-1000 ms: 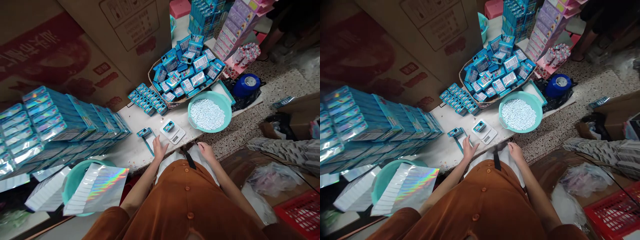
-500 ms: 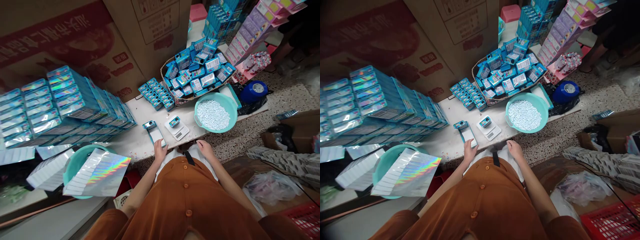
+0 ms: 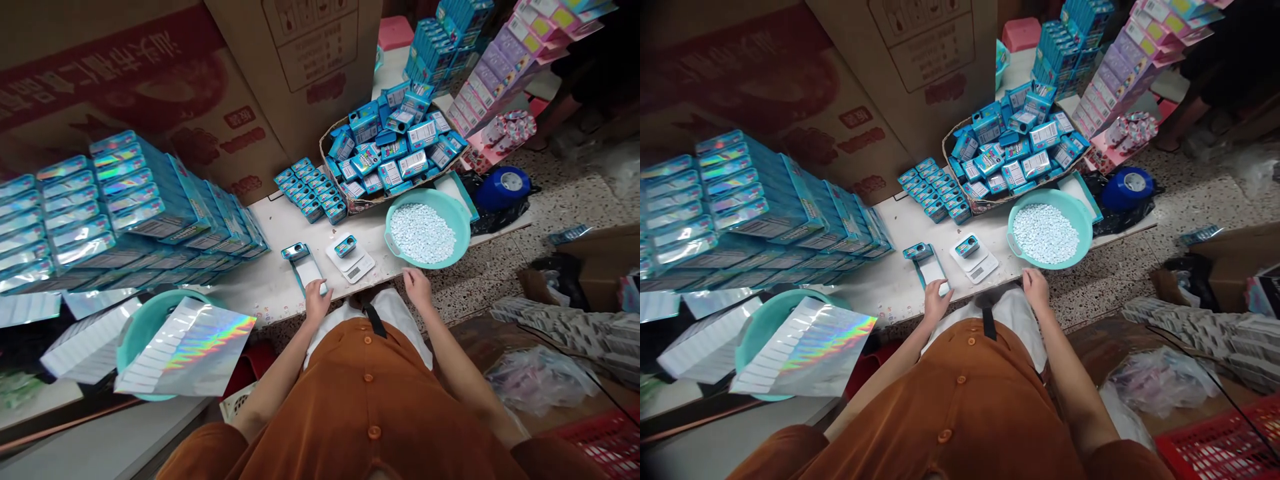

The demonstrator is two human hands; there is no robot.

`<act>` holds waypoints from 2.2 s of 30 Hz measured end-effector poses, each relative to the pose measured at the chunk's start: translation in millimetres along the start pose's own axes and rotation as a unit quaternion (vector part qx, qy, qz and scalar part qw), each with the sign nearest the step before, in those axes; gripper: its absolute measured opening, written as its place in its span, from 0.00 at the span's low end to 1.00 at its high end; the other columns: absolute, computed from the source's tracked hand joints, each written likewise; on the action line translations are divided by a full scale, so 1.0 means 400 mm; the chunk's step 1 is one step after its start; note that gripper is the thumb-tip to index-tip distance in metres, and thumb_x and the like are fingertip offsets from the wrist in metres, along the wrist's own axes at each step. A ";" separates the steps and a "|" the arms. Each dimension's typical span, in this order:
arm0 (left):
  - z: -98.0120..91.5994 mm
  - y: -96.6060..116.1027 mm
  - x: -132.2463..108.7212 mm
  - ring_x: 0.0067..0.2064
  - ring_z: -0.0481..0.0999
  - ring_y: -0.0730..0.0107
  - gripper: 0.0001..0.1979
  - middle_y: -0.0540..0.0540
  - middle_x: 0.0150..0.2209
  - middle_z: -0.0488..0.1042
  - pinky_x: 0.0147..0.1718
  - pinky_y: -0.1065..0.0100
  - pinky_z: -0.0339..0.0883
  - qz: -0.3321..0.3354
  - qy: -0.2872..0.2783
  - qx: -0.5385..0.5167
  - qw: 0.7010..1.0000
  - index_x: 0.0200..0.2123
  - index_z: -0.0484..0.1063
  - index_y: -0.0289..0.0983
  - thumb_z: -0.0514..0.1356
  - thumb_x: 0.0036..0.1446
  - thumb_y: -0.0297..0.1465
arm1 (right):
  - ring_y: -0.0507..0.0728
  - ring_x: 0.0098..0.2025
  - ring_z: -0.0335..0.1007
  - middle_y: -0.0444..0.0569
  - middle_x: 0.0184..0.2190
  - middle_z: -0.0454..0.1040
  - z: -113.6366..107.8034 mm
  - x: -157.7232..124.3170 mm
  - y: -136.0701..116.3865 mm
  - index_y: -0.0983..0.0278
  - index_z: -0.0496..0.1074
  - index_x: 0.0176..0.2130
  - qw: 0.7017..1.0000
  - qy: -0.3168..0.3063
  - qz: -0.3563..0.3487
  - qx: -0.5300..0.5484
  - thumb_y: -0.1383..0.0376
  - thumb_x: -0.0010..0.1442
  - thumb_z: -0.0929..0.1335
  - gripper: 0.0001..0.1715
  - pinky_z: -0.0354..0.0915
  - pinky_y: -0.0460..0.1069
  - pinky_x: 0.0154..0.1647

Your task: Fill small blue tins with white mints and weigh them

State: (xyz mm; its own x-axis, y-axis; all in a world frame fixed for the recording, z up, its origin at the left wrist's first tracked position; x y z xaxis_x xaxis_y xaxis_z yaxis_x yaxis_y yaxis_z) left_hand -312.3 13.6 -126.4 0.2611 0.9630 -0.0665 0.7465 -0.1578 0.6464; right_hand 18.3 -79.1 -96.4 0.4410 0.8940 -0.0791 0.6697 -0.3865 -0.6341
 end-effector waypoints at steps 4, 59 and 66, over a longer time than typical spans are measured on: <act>0.003 0.019 -0.003 0.49 0.68 0.55 0.12 0.41 0.42 0.71 0.50 0.54 0.63 0.017 0.001 0.004 1.000 0.43 0.68 0.39 0.58 0.55 0.33 | 0.61 0.45 0.67 0.57 0.41 0.73 -0.038 0.148 0.045 0.66 0.73 0.43 0.999 0.041 0.000 -0.031 0.62 0.61 0.59 0.18 0.63 0.53 0.48; 0.017 0.076 -0.187 0.48 0.69 0.56 0.10 0.42 0.42 0.73 0.52 0.55 0.60 -0.204 0.155 -0.009 0.967 0.42 0.69 0.39 0.55 0.57 0.35 | 0.55 0.30 0.71 0.47 0.33 0.78 0.050 0.384 0.176 0.62 0.76 0.33 0.972 -0.228 0.046 -0.043 0.61 0.40 0.72 0.16 0.65 0.48 0.35; 0.010 0.074 -0.172 0.48 0.69 0.55 0.11 0.41 0.42 0.73 0.51 0.55 0.60 -0.196 0.155 -0.002 0.968 0.42 0.69 0.39 0.55 0.57 0.36 | 0.58 0.34 0.73 0.49 0.30 0.78 0.044 0.381 0.148 0.62 0.74 0.26 0.969 -0.221 -0.015 -0.108 0.61 0.45 0.69 0.08 0.64 0.49 0.39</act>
State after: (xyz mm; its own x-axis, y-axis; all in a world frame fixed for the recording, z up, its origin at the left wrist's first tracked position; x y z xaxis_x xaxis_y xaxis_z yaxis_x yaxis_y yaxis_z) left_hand -305.7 -58.1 -105.7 -0.2385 0.9682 -0.0754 0.7485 0.2328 0.6209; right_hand 114.6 38.2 -159.3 0.1532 0.8969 -0.4148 0.8086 -0.3551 -0.4692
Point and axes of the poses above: each hand's wrist, its own x-axis towards the middle knuckle, its own z-axis out of the palm, y = z × x, the point moved 8 cm from there along x, towards the middle knuckle
